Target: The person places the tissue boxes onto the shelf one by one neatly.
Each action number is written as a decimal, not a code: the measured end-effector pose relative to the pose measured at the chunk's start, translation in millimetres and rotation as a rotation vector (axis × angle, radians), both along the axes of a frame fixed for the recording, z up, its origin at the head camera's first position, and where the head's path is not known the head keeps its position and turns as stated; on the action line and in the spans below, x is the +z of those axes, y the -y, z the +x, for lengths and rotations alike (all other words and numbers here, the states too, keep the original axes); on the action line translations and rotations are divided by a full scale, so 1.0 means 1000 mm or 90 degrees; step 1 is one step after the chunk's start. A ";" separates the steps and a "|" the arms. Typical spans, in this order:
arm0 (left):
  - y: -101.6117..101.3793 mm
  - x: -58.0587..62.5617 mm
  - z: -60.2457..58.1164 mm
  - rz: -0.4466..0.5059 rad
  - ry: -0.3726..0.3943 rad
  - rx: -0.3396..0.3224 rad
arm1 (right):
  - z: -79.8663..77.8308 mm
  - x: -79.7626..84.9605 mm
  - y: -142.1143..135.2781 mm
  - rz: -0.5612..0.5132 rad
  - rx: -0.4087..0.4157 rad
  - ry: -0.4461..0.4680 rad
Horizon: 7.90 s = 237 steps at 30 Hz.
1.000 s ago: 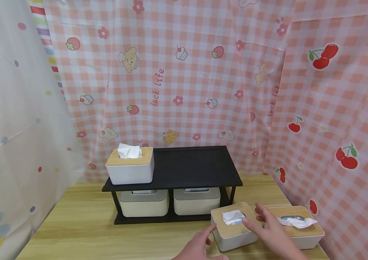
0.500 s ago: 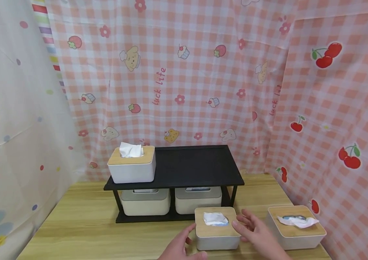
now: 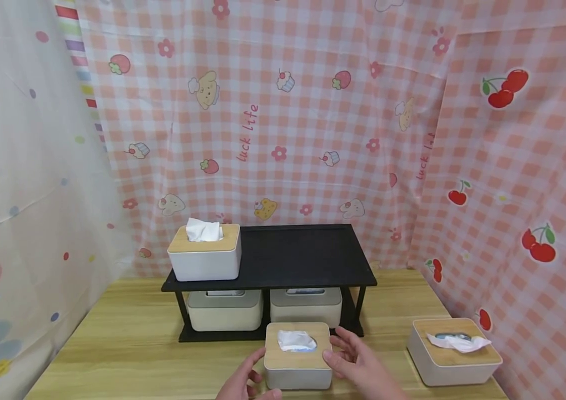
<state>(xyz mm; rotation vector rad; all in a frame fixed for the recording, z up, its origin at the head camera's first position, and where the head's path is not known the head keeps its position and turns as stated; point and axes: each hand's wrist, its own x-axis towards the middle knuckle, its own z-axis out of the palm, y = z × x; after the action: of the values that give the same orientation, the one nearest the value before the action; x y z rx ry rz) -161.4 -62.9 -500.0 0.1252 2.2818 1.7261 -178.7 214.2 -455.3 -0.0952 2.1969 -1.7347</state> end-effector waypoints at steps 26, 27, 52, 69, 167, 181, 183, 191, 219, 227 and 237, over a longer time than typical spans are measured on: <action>0.064 0.002 0.006 -0.078 0.003 0.070 | -0.002 -0.024 0.050 0.025 0.126 -0.125; 0.064 0.002 0.006 -0.079 0.000 0.066 | -0.002 -0.025 0.050 0.031 0.127 -0.122; 0.066 -0.016 0.000 0.154 0.065 0.007 | -0.007 -0.051 0.050 -0.082 0.155 -0.018; 0.062 -0.019 -0.001 0.128 0.045 0.026 | -0.005 -0.048 0.051 -0.082 0.138 0.001; 0.045 0.118 0.016 0.014 -0.143 0.016 | 0.021 0.083 0.036 0.019 0.081 -0.206; 0.037 0.131 -0.008 0.000 -0.183 0.028 | 0.000 0.094 0.036 0.044 0.034 -0.255; 0.036 0.135 -0.010 0.005 -0.190 0.027 | -0.002 0.096 0.035 0.047 0.038 -0.273; 0.032 0.145 -0.024 0.032 -0.204 0.007 | -0.016 0.105 0.030 0.070 0.034 -0.318; 0.038 0.143 -0.062 -0.005 -0.180 0.034 | -0.058 0.105 0.041 0.104 0.034 -0.311; 0.039 0.135 -0.054 -0.017 -0.197 0.029 | -0.053 0.101 0.039 0.083 0.025 -0.303; 0.036 0.131 -0.046 -0.036 -0.214 0.045 | -0.051 0.096 0.039 0.054 0.021 -0.297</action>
<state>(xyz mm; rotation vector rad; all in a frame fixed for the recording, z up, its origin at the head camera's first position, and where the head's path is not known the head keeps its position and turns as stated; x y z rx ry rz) -207.3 -99.2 -368.6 0.3516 2.5974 1.7861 -230.1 174.7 -359.8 -0.5644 2.5651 -1.7317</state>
